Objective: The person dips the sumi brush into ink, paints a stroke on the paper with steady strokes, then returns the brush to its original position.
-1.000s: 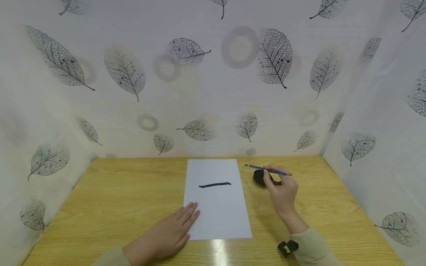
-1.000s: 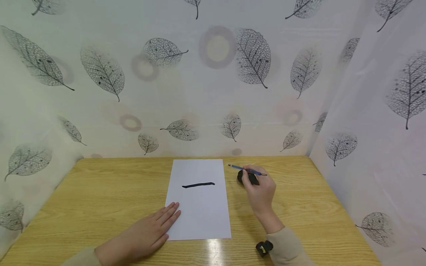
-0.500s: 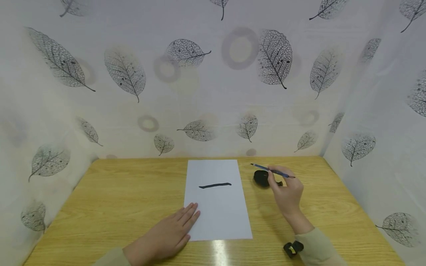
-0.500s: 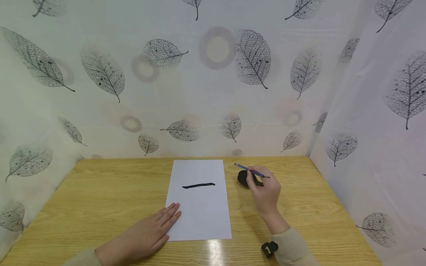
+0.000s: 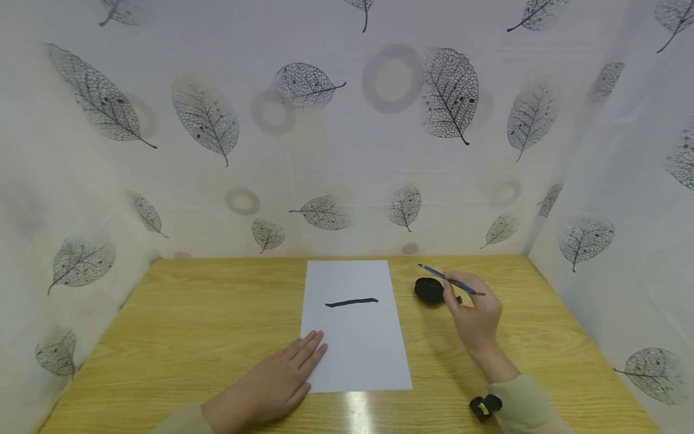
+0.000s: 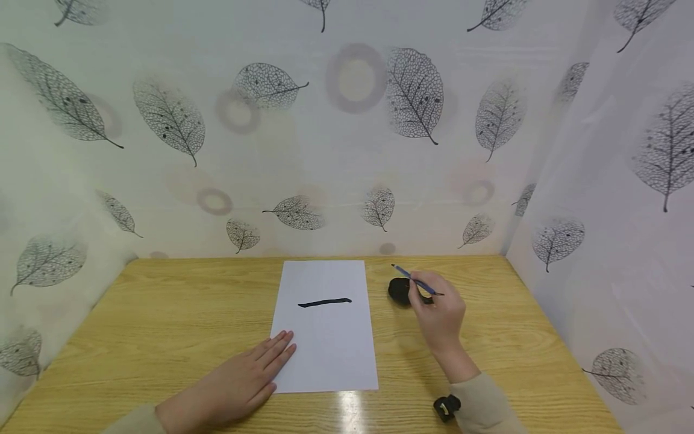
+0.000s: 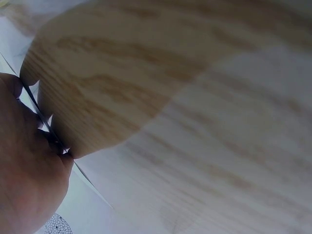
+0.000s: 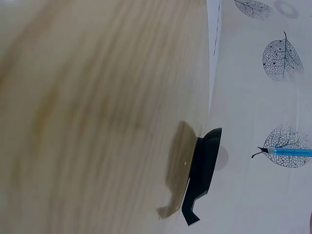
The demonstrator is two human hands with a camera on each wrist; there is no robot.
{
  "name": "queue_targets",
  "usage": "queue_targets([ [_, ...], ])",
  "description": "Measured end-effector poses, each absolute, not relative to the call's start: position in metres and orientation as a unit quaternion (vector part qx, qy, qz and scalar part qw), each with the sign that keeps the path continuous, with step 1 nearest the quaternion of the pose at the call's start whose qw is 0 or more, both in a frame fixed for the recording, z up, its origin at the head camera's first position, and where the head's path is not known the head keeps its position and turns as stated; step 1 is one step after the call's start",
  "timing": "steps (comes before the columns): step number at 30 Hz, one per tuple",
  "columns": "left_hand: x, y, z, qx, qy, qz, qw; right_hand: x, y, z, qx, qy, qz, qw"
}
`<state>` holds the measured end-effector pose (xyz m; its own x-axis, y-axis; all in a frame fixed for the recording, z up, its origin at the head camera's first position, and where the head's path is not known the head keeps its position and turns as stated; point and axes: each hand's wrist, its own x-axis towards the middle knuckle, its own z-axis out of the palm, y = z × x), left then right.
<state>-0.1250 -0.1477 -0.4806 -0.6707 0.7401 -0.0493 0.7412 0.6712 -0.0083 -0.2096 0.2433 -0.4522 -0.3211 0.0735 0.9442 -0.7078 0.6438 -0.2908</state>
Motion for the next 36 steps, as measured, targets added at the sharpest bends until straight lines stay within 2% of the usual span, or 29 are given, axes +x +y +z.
queue_targets([
  [9,-0.126,-0.148,-0.481,0.398,0.916,-0.004,0.042,-0.207,0.251,-0.45,0.225,-0.731,0.324,0.557],
  [17,-0.126,-0.147,-0.482,0.402,0.915,-0.013,0.037,-0.206,0.256,-0.449,0.235,-0.726,0.273,0.586],
  [36,-0.126,-0.147,-0.481,0.4,0.915,-0.011,0.048,-0.195,0.269,-0.433,0.371,-0.691,0.143,0.603],
])
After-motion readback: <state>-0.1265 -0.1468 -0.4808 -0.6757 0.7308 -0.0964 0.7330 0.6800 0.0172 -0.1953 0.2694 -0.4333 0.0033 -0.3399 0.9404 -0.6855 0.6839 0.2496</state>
